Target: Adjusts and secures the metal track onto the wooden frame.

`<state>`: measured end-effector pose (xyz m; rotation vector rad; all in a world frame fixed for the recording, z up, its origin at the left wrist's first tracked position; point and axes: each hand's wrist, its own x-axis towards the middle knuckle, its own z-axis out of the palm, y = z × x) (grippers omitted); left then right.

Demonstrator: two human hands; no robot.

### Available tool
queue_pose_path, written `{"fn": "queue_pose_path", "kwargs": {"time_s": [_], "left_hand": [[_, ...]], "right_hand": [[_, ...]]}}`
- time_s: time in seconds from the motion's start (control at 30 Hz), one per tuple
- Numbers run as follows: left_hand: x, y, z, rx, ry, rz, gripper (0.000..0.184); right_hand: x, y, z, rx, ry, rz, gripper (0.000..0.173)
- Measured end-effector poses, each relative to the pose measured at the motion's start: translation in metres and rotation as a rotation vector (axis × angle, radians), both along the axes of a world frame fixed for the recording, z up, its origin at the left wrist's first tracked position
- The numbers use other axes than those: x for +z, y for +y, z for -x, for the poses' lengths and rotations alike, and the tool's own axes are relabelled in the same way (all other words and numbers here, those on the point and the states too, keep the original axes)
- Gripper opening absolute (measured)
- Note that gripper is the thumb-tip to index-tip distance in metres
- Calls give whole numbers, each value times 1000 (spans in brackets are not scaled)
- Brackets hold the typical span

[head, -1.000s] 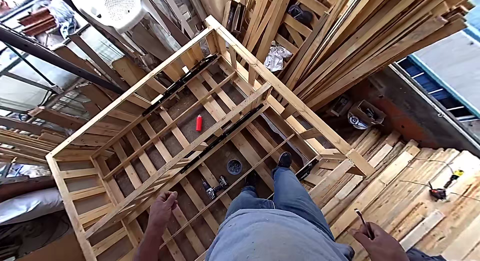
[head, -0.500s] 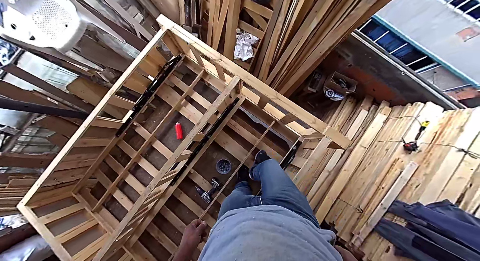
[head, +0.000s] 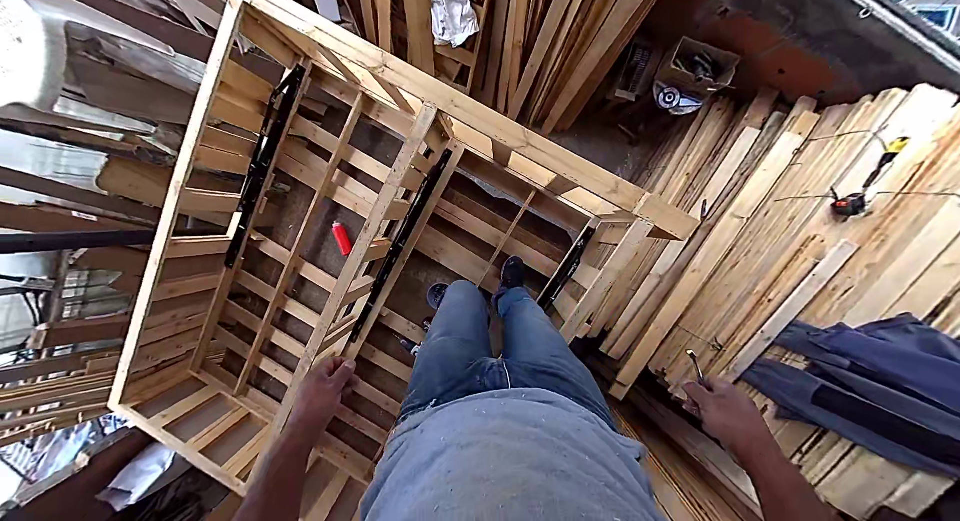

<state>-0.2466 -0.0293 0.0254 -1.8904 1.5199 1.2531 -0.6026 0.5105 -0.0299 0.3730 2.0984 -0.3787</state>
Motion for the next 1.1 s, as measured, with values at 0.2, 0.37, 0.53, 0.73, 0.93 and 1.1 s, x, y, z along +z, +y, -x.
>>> {"fn": "queue_pose_path", "kwargs": {"time_s": [0.2,0.37,0.53,0.73,0.93,1.1], "left_hand": [[-17,1,32,-235,-6,-160,23],[-20,-30,80,-758,-192,-283,31],[-60,-123,163,-936,-316,-386,31],[-74,-246,350,-816,-63,47,33],[-60,-228,495,-1049,109,83,31],[-75,-154,511,-1221,43,-1,32]], "right_hand": [[-12,-16,2,-2,-57,-5,29],[-26,-38,-16,-158,-123,-44,31],[11,-73,-67,-557,64,-49,29],[9,-126,-221,-834,-151,-114,35],[-1,-225,-348,-1042,-320,-62,48],[-2,-271,-362,-1239,-230,-48,44]]}}
